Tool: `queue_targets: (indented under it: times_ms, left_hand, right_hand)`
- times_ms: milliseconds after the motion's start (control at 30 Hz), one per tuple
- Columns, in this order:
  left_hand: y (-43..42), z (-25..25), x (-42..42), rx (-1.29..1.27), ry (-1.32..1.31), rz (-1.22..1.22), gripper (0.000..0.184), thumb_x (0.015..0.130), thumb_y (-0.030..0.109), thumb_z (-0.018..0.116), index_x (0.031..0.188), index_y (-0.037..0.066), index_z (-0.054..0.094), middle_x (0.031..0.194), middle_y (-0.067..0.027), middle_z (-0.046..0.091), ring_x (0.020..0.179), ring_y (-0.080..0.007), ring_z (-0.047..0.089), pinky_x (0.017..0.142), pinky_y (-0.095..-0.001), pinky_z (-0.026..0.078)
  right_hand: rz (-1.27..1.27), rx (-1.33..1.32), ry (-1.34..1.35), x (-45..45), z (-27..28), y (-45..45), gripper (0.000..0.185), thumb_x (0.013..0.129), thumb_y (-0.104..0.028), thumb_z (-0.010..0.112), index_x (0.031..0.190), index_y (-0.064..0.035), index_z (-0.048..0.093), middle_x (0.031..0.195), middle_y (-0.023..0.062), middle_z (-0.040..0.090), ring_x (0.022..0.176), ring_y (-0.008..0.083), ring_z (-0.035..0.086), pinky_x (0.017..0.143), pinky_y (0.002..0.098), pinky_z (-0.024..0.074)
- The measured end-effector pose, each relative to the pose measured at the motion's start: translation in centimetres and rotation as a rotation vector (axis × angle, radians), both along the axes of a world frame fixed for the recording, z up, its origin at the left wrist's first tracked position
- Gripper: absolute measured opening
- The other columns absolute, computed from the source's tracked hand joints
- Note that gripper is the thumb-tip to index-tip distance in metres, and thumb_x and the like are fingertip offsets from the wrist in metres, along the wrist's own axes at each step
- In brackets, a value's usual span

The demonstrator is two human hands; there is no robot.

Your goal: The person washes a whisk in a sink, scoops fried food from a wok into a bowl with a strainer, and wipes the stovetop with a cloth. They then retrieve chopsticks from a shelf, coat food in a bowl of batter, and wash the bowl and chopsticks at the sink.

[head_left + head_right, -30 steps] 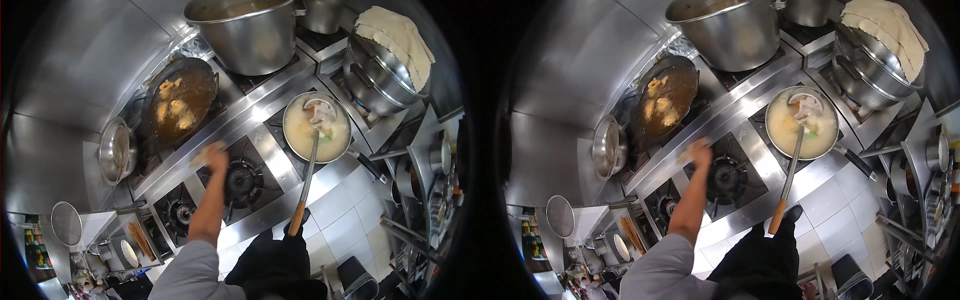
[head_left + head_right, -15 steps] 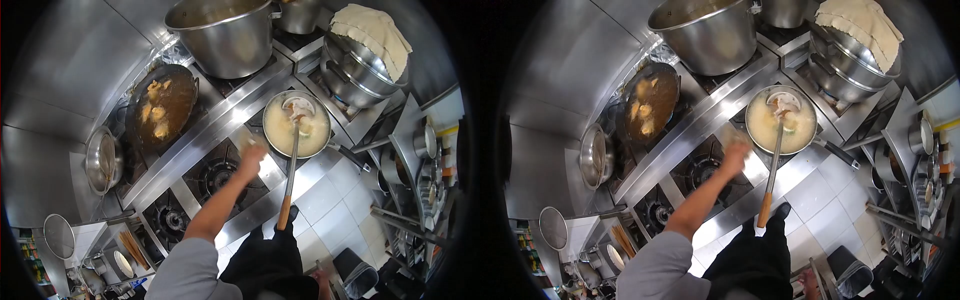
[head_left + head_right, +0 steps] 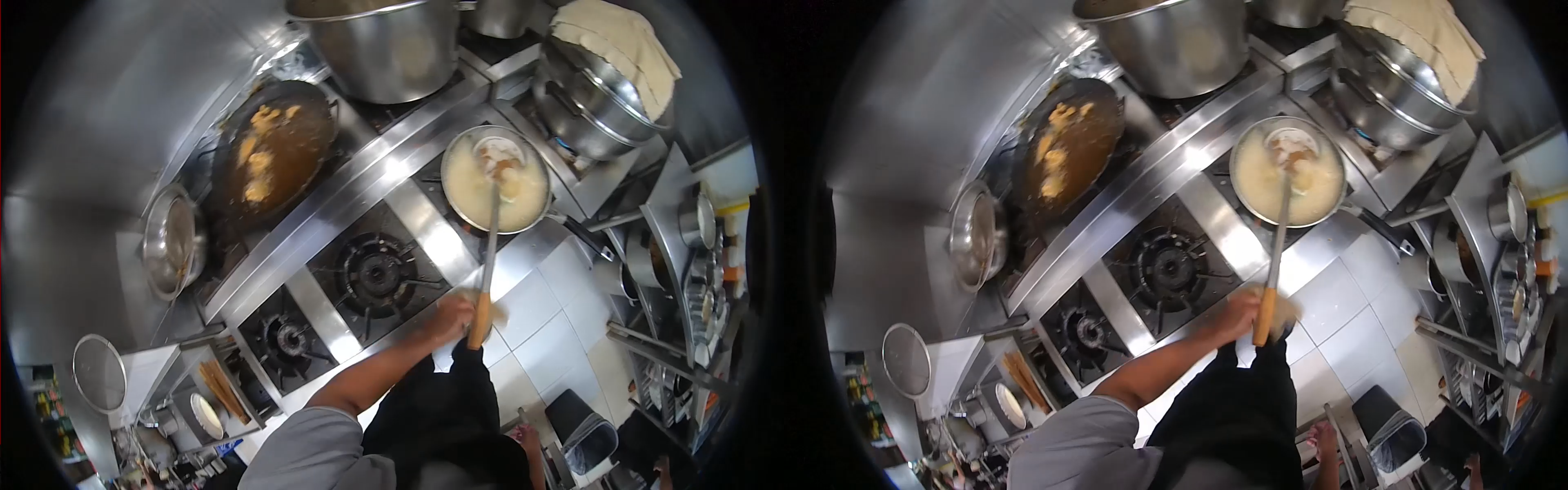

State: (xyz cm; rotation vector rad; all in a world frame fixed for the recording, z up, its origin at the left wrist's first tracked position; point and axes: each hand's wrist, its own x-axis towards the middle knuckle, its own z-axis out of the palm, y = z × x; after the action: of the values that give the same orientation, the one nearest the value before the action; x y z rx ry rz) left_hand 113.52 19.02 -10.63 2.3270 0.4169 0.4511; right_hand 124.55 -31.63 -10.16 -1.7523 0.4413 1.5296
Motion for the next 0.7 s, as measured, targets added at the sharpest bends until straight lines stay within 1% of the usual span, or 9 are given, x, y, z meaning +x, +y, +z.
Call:
queue_targets:
  times_ms: [100,167,200,267,433,467,500,567,700]
  left_hand:
    - [2.9,5.7,-7.3,0.021,-0.002,0.156,0.024,0.061,-0.001,0.062,0.082,0.011,0.067,0.092,-0.0086,0.065,0.095,-0.0297,0.058,0.082,-0.0413,0.046]
    - [9.5,12.8,-12.7,0.065,0.337,0.478,0.03,0.063,-0.007,0.055,0.083,0.012,0.067,0.095,-0.0102,0.066,0.094,-0.0308,0.059,0.085,-0.0389,0.046]
    - [13.8,7.9,-18.9,0.23,0.084,0.582,0.027,0.067,-0.004,0.053,0.089,0.006,0.067,0.086,-0.0164,0.064,0.081,-0.0374,0.059,0.076,-0.0427,0.049]
    - [20.4,8.1,-27.1,-0.003,0.376,0.772,0.029,0.07,-0.003,0.048,0.093,0.003,0.064,0.097,-0.0197,0.063,0.095,-0.0395,0.056,0.086,-0.0459,0.045]
    - [8.9,-3.7,-32.3,0.313,0.461,0.66,0.037,0.075,-0.001,0.049,0.111,-0.001,0.056,0.124,-0.0272,0.049,0.121,-0.0431,0.042,0.106,-0.0482,0.031]
    - [3.9,-0.2,-29.8,-0.012,0.489,0.592,0.037,0.076,-0.001,0.049,0.113,-0.003,0.055,0.126,-0.0271,0.048,0.124,-0.0427,0.041,0.108,-0.0481,0.029]
    - [-2.4,-2.3,-29.3,0.279,0.424,0.586,0.038,0.078,-0.001,0.049,0.116,-0.002,0.053,0.128,-0.0268,0.047,0.125,-0.0422,0.041,0.108,-0.0506,0.029]
    - [-10.3,0.2,-25.9,0.127,0.312,0.584,0.042,0.078,-0.001,0.05,0.12,-0.001,0.052,0.129,-0.0247,0.047,0.125,-0.0386,0.042,0.105,-0.0509,0.031]
    - [-12.9,2.7,-22.6,0.04,0.317,0.422,0.043,0.075,-0.001,0.052,0.118,0.0,0.055,0.131,-0.0171,0.049,0.125,-0.0344,0.043,0.102,-0.0487,0.034]
  right_hand:
    - [-0.071,0.028,-0.095,0.9,3.0,5.2,0.015,0.089,-0.022,0.055,0.094,-0.008,0.052,0.079,0.004,0.055,0.064,0.0157,0.057,0.05,0.0282,0.0475]
    - [-0.066,0.064,-0.22,0.9,5.1,7.7,0.029,0.089,-0.034,0.06,0.094,-0.0062,0.052,0.078,0.0052,0.056,0.063,0.0129,0.055,0.052,0.0287,0.0475]
    - [-0.056,0.055,-0.213,0.8,5.0,7.9,0.029,0.089,-0.034,0.06,0.094,-0.0062,0.052,0.078,0.0052,0.056,0.063,0.0129,0.055,0.052,0.0287,0.0475]
    - [0.032,0.068,-0.111,0.6,4.0,7.1,0.019,0.09,-0.029,0.058,0.095,-0.0111,0.054,0.084,0.0013,0.057,0.069,0.013,0.058,0.057,0.0268,0.0499]
    - [0.027,-0.024,0.031,-1.5,-0.1,1.9,0.018,0.09,-0.03,0.056,0.093,-0.0121,0.054,0.082,0.0007,0.056,0.068,0.0126,0.056,0.055,0.0273,0.0487]
    - [-0.023,-0.068,0.078,-1.6,-0.2,1.5,0.017,0.09,-0.029,0.055,0.093,-0.0121,0.054,0.081,0.0008,0.055,0.067,0.0126,0.056,0.055,0.0273,0.0482]
    - [-0.025,-0.063,0.07,-2.3,0.4,1.8,0.017,0.09,-0.029,0.055,0.093,-0.0121,0.054,0.081,0.0008,0.055,0.067,0.0126,0.056,0.055,0.0273,0.0482]
    - [-0.057,-0.052,-0.036,-4.6,2.0,1.6,0.014,0.09,-0.026,0.054,0.093,-0.0117,0.054,0.079,0.0016,0.054,0.065,0.013,0.056,0.054,0.0284,0.0479]
    - [0.047,-0.041,-0.103,-7.2,2.8,0.6,0.014,0.089,-0.024,0.053,0.094,-0.0114,0.053,0.08,0.0026,0.055,0.065,0.0138,0.055,0.054,0.0298,0.0483]
